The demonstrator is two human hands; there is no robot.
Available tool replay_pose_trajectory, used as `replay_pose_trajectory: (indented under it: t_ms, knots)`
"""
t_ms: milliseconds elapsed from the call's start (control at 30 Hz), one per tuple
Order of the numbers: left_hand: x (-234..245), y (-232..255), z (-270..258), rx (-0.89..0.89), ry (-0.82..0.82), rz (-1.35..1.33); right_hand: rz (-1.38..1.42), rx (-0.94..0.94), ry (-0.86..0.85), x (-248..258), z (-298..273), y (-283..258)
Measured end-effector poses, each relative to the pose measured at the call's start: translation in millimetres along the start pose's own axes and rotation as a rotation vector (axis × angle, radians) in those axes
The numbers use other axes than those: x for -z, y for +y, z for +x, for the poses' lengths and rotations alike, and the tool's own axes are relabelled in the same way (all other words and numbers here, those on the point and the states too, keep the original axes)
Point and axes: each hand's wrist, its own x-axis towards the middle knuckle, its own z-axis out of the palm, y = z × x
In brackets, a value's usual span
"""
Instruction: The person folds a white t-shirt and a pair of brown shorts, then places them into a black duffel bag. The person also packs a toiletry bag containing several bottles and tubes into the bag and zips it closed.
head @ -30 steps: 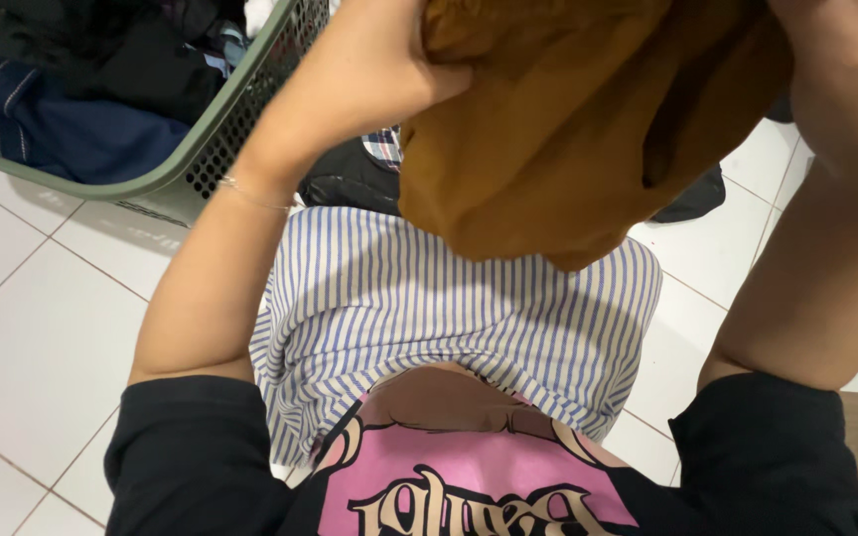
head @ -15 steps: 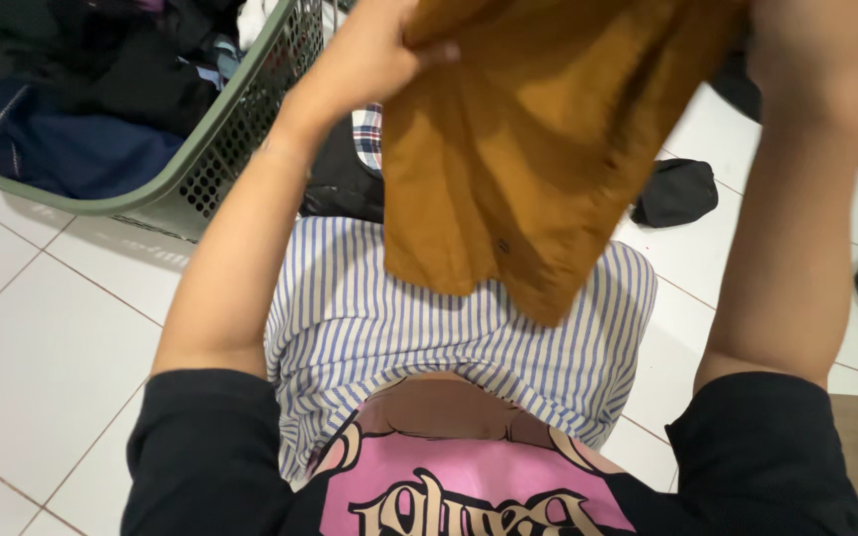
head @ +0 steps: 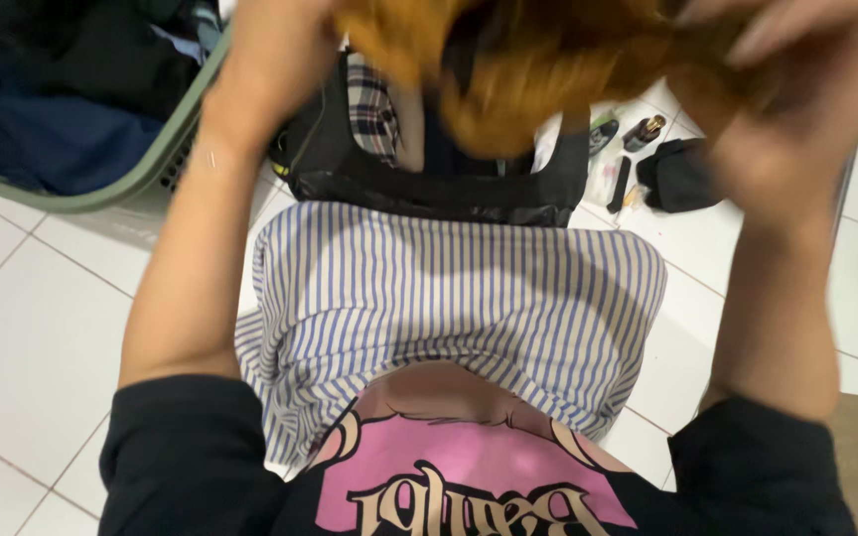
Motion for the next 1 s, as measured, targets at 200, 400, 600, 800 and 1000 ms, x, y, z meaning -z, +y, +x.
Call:
replay_pose_trajectory:
  t_ms: [200,400,600,800,1000]
  knots:
    - [-45,98,-128,-0.045,-0.239,-0.332,0.234,-0.408,-0.16,-126,-132,23]
    - [-84,129,-197,0.024,-0.556,-0.251,0.295,-0.732,-0.369,-191,-196,41]
    - [-66,163,-201,-0.011,-0.506,-0.343,0.443,-0.802,-0.263,-189,-206,52]
    - [-61,188,-216,0.273,-0.355,-0.718,0.393,-0.908,-0.208,-186,-197,63]
    - [-91,198,-222,0.644,-0.335,-0.668,0.271,-0.9,-0.096,-200,-181,68]
